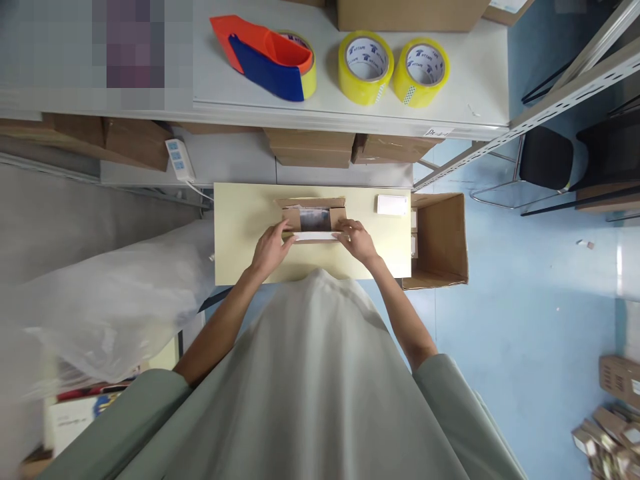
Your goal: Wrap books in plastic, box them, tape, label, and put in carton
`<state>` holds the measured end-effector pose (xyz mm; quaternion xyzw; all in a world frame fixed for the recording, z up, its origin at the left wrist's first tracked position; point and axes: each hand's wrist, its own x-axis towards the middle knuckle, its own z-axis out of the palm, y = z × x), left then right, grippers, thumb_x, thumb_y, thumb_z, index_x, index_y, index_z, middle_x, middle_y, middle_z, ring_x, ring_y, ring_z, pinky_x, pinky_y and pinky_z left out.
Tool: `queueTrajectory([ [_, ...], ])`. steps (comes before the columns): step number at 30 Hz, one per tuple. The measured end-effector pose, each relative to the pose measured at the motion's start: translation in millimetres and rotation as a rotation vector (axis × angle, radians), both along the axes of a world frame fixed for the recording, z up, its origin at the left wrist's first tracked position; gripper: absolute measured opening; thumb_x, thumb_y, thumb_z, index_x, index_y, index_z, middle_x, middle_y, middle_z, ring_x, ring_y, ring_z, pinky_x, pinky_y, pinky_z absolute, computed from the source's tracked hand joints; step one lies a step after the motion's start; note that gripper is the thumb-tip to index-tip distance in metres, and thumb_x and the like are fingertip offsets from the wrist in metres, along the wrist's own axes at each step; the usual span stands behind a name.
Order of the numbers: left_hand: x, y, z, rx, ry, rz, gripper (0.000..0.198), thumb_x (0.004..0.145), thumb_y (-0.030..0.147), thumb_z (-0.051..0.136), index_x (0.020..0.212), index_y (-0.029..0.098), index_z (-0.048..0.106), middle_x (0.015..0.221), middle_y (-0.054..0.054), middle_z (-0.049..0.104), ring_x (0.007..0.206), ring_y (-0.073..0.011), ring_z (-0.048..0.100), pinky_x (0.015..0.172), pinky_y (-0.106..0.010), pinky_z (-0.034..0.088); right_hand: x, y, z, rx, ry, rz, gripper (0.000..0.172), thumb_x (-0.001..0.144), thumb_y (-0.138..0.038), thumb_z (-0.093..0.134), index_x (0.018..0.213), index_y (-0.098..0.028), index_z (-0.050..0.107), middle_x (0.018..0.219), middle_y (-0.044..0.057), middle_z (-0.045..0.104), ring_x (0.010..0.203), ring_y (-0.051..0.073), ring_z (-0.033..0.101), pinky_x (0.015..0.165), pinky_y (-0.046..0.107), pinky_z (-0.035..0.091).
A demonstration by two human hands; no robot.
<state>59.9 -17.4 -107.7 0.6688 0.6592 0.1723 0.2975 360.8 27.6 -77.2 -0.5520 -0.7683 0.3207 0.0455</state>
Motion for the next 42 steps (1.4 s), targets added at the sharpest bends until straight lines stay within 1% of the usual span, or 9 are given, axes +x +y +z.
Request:
queueTrajectory([
  [5,4.8,17.6,-3.5,0.034,0.011,0.177,0.097,0.098,0.027,0.078,0.177,0.008,0.025,0.173,-0.033,0.045,0.166,-0.0446,0.042,0.135,-0.06,0.04,-8.8,12.4,-29.0,-0.017,0.028,-0.342,0.052,0.109,-0.031,0.06,0.159,-0.015,0.062,0.149,0.021,0.065,0.121,0.028,0.073,0.105,0.044,0.065],
  [8,2.2,27.2,-0.9,0.057,-0.017,0.131,0.117,0.094,0.026,0.083,0.181,0.011,0.008,0.185,-0.032,0.023,0.175,-0.0448,0.023,0.14,-0.06,0.032,-8.3,17.1,-35.7,0.019,0.019,-0.351,0.079,0.105,-0.028,0.06,0.179,-0.019,0.034,0.155,0.023,0.06,0.135,0.032,0.066,0.106,0.05,0.064],
  [11,-3.7,32.6,3.2,0.076,-0.025,0.028,0.124,0.089,0.027,0.089,0.182,0.016,0.008,0.186,-0.028,0.026,0.175,-0.0437,0.026,0.141,-0.06,0.031,-3.7,18.7,-31.2,0.03,-0.014,-0.265,0.102,0.099,-0.023,0.061,0.186,-0.025,0.008,0.16,0.022,0.056,0.141,0.033,0.061,0.107,0.052,0.063],
  [13,-6.9,31.6,5.1,0.083,-0.015,0.002,0.119,0.087,0.027,0.091,0.18,0.017,0.018,0.18,-0.027,0.038,0.169,-0.0434,0.036,0.139,-0.061,0.035,-0.8,17.6,-24.7,0.032,-0.016,-0.232,0.107,0.097,-0.022,0.062,0.186,-0.028,0.004,0.163,0.021,0.053,0.142,0.033,0.06,0.107,0.053,0.063],
  [18,-10.0,12.9,2.9,0.083,0.017,-0.032,0.058,0.093,0.024,0.084,0.148,0.022,0.064,0.158,-0.018,0.061,0.154,-0.0374,0.056,0.134,-0.055,0.045,2.2,7.3,-13.7,0.029,0.018,-0.173,0.073,0.1,-0.026,0.065,0.171,-0.026,0.049,0.17,0.019,0.048,0.139,0.034,0.064,0.106,0.051,0.065],
  [21,-8.4,1.0,-2.9,0.063,0.009,-0.01,0.036,0.099,0.026,0.076,0.135,0.023,0.072,0.156,-0.016,0.062,0.15,-0.0343,0.061,0.131,-0.052,0.05,3.1,-0.5,-16.5,0.006,0.019,-0.144,0.046,0.105,-0.03,0.064,0.15,-0.02,0.069,0.161,0.019,0.058,0.13,0.032,0.071,0.106,0.048,0.066],
  [29,7.1,-6.6,-17.9,0.057,-0.004,0.126,0.035,0.104,0.027,0.065,0.138,0.026,0.074,0.16,-0.013,0.064,0.141,-0.0316,0.07,0.122,-0.05,0.06,2.3,-8.9,-34.5,-0.068,0.267,-0.351,0.036,0.107,-0.033,0.06,0.136,-0.021,0.077,0.152,0.014,0.071,0.121,0.023,0.079,0.109,0.043,0.067],
  [36,14.3,-5.7,-7.0,0.011,0.071,0.076,0.04,0.106,0.022,0.059,0.143,0.02,0.074,0.163,-0.016,0.063,0.15,-0.0355,0.06,0.131,-0.052,0.049,4.0,-12.4,-51.7,-0.143,0.553,-0.609,0.035,0.095,-0.053,0.073,0.11,-0.021,0.079,0.13,0.014,0.083,0.117,0.028,0.08,0.104,0.046,0.068],
  [42,12.9,-0.6,-1.4,-0.031,0.054,0.09,0.043,0.105,0.022,0.061,0.147,0.02,0.073,0.166,-0.015,0.061,0.145,-0.0356,0.062,0.13,-0.051,0.047,6.1,-4.5,-52.9,-0.165,0.612,-0.606,0.045,0.087,-0.068,0.079,0.1,-0.025,0.075,0.118,0.011,0.083,0.106,0.029,0.08,0.095,0.046,0.068],
])
